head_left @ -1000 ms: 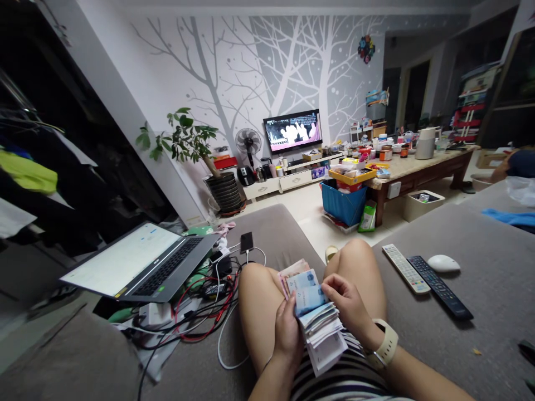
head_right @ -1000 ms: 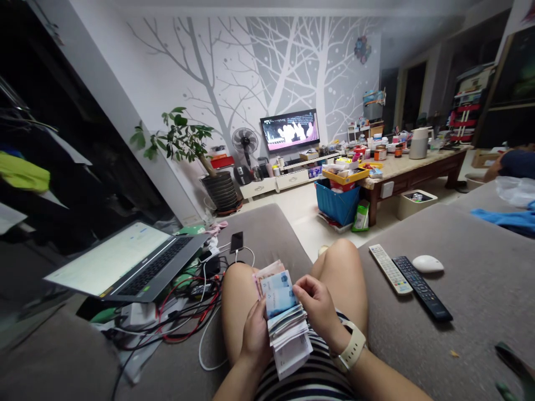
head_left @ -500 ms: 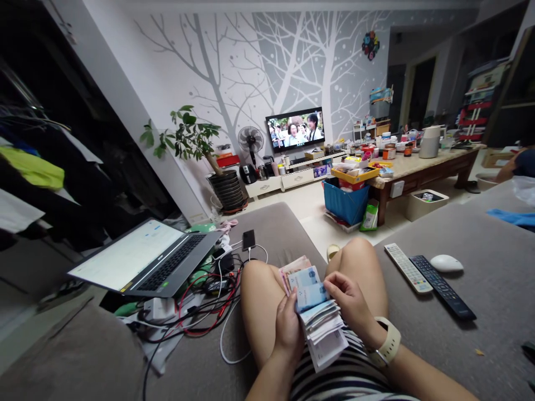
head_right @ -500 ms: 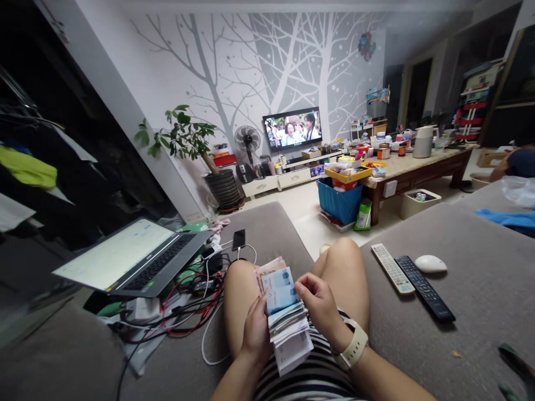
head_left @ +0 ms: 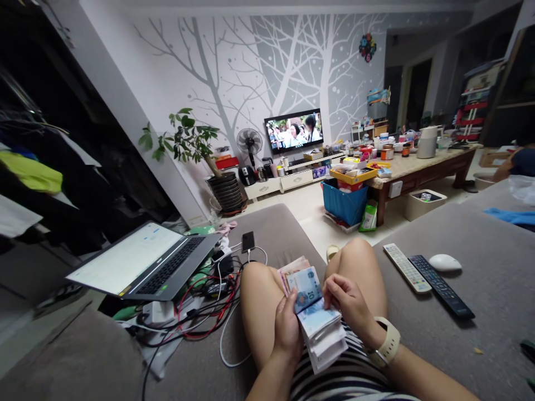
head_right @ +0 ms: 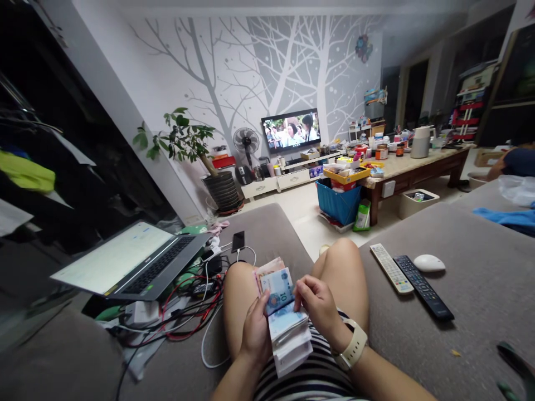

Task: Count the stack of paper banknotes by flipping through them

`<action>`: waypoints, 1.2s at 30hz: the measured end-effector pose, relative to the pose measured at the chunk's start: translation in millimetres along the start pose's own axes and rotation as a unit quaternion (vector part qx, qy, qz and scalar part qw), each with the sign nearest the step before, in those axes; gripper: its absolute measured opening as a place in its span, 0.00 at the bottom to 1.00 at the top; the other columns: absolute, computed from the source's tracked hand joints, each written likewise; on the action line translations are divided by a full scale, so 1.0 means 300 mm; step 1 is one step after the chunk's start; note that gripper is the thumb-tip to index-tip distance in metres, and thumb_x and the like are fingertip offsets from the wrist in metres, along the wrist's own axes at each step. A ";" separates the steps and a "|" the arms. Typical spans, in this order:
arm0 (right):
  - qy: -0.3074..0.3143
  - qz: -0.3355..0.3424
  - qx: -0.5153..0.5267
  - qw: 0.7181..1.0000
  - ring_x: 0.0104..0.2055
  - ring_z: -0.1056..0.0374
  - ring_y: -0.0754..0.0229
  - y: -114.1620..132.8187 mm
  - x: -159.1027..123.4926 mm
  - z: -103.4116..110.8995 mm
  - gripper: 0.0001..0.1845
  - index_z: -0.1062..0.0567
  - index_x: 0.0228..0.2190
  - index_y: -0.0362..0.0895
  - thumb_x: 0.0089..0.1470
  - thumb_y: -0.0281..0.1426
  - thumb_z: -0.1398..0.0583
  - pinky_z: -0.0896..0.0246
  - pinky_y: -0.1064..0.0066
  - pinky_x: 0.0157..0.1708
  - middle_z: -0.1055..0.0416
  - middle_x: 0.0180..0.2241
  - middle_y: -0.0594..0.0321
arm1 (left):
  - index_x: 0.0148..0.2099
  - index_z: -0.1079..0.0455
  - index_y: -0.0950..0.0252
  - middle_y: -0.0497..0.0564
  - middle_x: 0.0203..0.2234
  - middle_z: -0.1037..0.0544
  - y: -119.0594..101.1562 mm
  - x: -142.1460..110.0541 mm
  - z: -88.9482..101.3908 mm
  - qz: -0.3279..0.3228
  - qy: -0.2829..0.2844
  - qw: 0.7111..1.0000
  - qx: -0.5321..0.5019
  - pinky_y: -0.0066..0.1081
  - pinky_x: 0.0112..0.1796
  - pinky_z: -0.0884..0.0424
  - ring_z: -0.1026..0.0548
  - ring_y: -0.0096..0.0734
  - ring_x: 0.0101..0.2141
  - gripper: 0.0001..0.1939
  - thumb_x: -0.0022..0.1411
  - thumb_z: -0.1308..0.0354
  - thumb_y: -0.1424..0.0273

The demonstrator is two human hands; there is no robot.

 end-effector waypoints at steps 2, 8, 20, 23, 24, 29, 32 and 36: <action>0.005 -0.007 0.001 1.000 0.19 0.46 0.66 -0.011 0.005 0.001 0.20 0.34 0.22 0.42 0.54 0.45 0.45 0.52 0.74 0.21 0.38 0.16 0.68 | 0.42 0.27 0.70 0.56 0.29 0.20 0.003 -0.001 -0.002 0.006 -0.003 1.000 -0.007 0.38 0.37 0.28 0.22 0.43 0.33 0.18 0.48 0.39 0.66; -0.035 -0.003 -0.018 0.999 0.22 0.46 0.66 -0.026 0.021 0.012 0.20 0.37 0.25 0.44 0.42 0.43 0.35 0.51 0.75 0.23 0.42 0.20 0.71 | 0.38 0.27 0.69 0.52 0.23 0.21 0.004 -0.010 -0.001 0.019 0.005 1.000 0.006 0.35 0.34 0.29 0.23 0.40 0.30 0.15 0.46 0.36 0.67; -0.021 0.002 -0.043 0.999 0.22 0.50 0.67 -0.038 0.009 0.010 0.20 0.39 0.20 0.43 0.49 0.45 0.41 0.52 0.75 0.23 0.46 0.19 0.71 | 0.41 0.27 0.70 0.56 0.31 0.20 0.010 0.003 0.010 0.000 -0.022 1.000 0.003 0.37 0.37 0.29 0.22 0.42 0.34 0.19 0.48 0.38 0.65; -0.014 0.004 -0.047 0.999 0.23 0.50 0.67 -0.029 0.005 0.007 0.20 0.38 0.20 0.43 0.50 0.44 0.42 0.52 0.75 0.23 0.46 0.19 0.70 | 0.41 0.27 0.70 0.57 0.33 0.20 0.013 0.008 0.019 -0.017 -0.028 0.999 0.005 0.37 0.38 0.29 0.23 0.43 0.36 0.19 0.48 0.39 0.65; -0.012 0.005 -0.047 0.999 0.23 0.50 0.66 -0.026 0.004 0.006 0.19 0.37 0.20 0.43 0.51 0.44 0.42 0.52 0.75 0.23 0.46 0.19 0.70 | 0.41 0.27 0.70 0.57 0.33 0.20 0.014 0.008 0.022 -0.020 -0.027 0.999 0.005 0.37 0.38 0.29 0.23 0.43 0.36 0.19 0.48 0.39 0.65; -0.008 0.013 -0.036 0.999 0.24 0.47 0.65 -0.016 0.003 0.001 0.17 0.33 0.23 0.42 0.51 0.43 0.42 0.50 0.74 0.24 0.42 0.21 0.68 | 0.41 0.26 0.70 0.57 0.34 0.20 0.018 0.009 0.033 -0.024 -0.024 0.999 0.012 0.37 0.39 0.29 0.23 0.43 0.38 0.18 0.48 0.39 0.66; -0.007 0.013 -0.031 0.999 0.24 0.46 0.65 -0.010 0.003 -0.002 0.16 0.32 0.24 0.42 0.51 0.42 0.42 0.49 0.74 0.24 0.41 0.21 0.68 | 0.40 0.26 0.70 0.56 0.32 0.20 0.016 0.010 0.032 -0.024 -0.031 0.999 0.016 0.36 0.39 0.29 0.23 0.43 0.37 0.18 0.47 0.38 0.64; -0.003 0.013 -0.037 0.999 0.24 0.46 0.65 0.001 0.000 -0.004 0.15 0.32 0.24 0.42 0.52 0.41 0.42 0.49 0.74 0.24 0.41 0.21 0.67 | 0.39 0.26 0.70 0.56 0.31 0.19 0.012 0.007 0.025 -0.022 -0.046 0.998 0.022 0.36 0.37 0.28 0.23 0.43 0.36 0.18 0.47 0.38 0.63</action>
Point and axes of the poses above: each hand's wrist, its own x-axis towards the middle knuckle, its own z-axis out of the back of the hand, y = z × x, the point moved 1 cm from there along x, towards the middle knuckle
